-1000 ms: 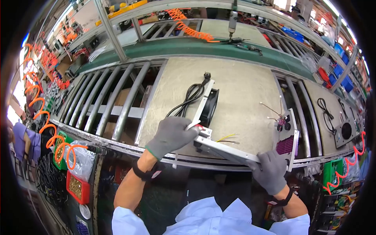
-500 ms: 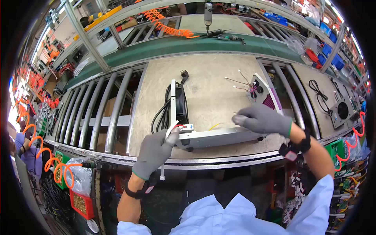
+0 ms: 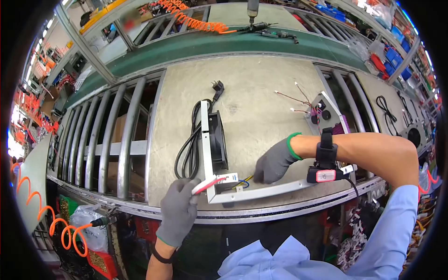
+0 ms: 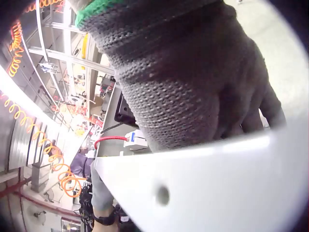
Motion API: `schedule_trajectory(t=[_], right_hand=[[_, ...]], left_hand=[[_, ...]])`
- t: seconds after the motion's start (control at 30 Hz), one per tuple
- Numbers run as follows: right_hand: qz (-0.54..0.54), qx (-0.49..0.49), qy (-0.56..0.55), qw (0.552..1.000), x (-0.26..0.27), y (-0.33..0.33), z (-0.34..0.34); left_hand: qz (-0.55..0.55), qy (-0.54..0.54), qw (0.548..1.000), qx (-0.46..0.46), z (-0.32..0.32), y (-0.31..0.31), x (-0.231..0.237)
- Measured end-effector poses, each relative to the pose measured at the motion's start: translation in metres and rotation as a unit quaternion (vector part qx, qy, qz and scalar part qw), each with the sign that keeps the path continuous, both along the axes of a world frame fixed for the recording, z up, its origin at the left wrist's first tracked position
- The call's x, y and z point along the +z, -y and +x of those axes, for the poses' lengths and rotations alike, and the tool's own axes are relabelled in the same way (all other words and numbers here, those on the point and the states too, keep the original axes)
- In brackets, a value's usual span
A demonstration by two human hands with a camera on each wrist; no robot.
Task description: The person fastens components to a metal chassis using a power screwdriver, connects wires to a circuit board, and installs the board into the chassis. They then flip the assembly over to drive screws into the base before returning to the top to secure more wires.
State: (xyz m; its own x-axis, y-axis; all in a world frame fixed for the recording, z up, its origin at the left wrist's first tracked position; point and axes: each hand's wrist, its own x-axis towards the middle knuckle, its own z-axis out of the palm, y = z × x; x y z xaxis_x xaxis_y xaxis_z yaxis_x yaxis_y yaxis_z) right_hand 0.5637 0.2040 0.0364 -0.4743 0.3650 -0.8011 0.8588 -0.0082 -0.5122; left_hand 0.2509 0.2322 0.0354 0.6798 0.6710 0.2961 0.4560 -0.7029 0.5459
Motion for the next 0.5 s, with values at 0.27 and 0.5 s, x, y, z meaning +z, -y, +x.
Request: schedule_trajectory(t=[0.27,0.5], right_hand=[[0.250,-0.066,-0.013,0.966,-0.017,-0.035,0.025],[0.400,0.159,0.072,0.900,0.002,-0.017,-0.035]], left_hand=[[0.040,-0.020,0.999,-0.001,0.012,-0.006,-0.026],[0.137,-0.049,0.985,0.098,0.005,-0.014,-0.023]])
